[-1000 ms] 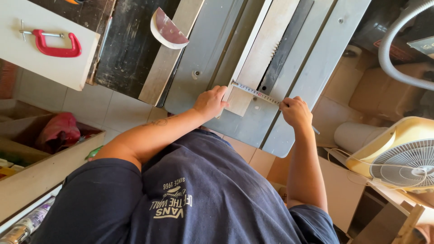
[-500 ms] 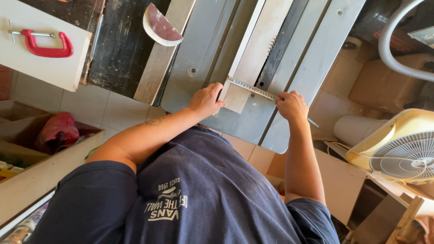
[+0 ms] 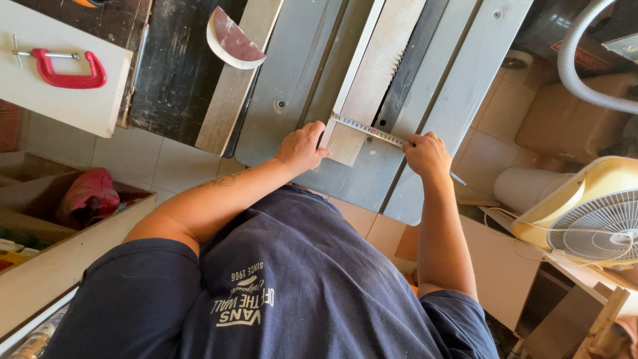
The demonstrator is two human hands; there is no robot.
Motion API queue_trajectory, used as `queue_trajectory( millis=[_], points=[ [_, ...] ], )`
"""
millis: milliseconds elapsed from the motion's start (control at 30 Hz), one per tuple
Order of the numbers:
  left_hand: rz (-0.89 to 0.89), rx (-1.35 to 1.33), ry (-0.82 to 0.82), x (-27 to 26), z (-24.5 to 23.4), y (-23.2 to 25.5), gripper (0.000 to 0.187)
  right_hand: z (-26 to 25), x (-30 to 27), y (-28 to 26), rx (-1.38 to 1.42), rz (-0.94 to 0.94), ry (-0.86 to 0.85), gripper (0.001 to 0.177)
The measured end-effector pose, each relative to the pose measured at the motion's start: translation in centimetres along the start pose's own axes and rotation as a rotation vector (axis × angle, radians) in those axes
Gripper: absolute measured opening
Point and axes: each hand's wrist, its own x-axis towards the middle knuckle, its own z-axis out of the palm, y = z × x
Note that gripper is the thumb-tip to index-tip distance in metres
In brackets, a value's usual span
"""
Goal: Measuring wood and setting up a table saw fence using a tape measure and C-clamp
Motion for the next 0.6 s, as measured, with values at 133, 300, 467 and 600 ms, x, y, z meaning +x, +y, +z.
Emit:
queue_trajectory(
  millis=[133,300,467,600],
  points=[
    [0.000,-0.010,-0.005,-0.1,-0.1,0.1,0.058,-0.5,-0.7,-0.3,0.017,-0.006,-0.008,0.029],
    [-0.008,-0.011,-0.008,-0.8,-1.2,0.8,0.066,-0.8,-2.4,-0.6,0.221,-0.108,-0.012,0.029],
    [0.238,0.052,0.350,-2.1,-3.3,2.8,0.057,-0.3,-5.3,-2.4,0.274,-0.189,-0.035,0.028],
    [0.397,0.130,0.540,-2.5,-4.6,3.8,0.056,0.1,-8.0,-4.9,0.275,-0.258,-0.094,0.024]
  ],
)
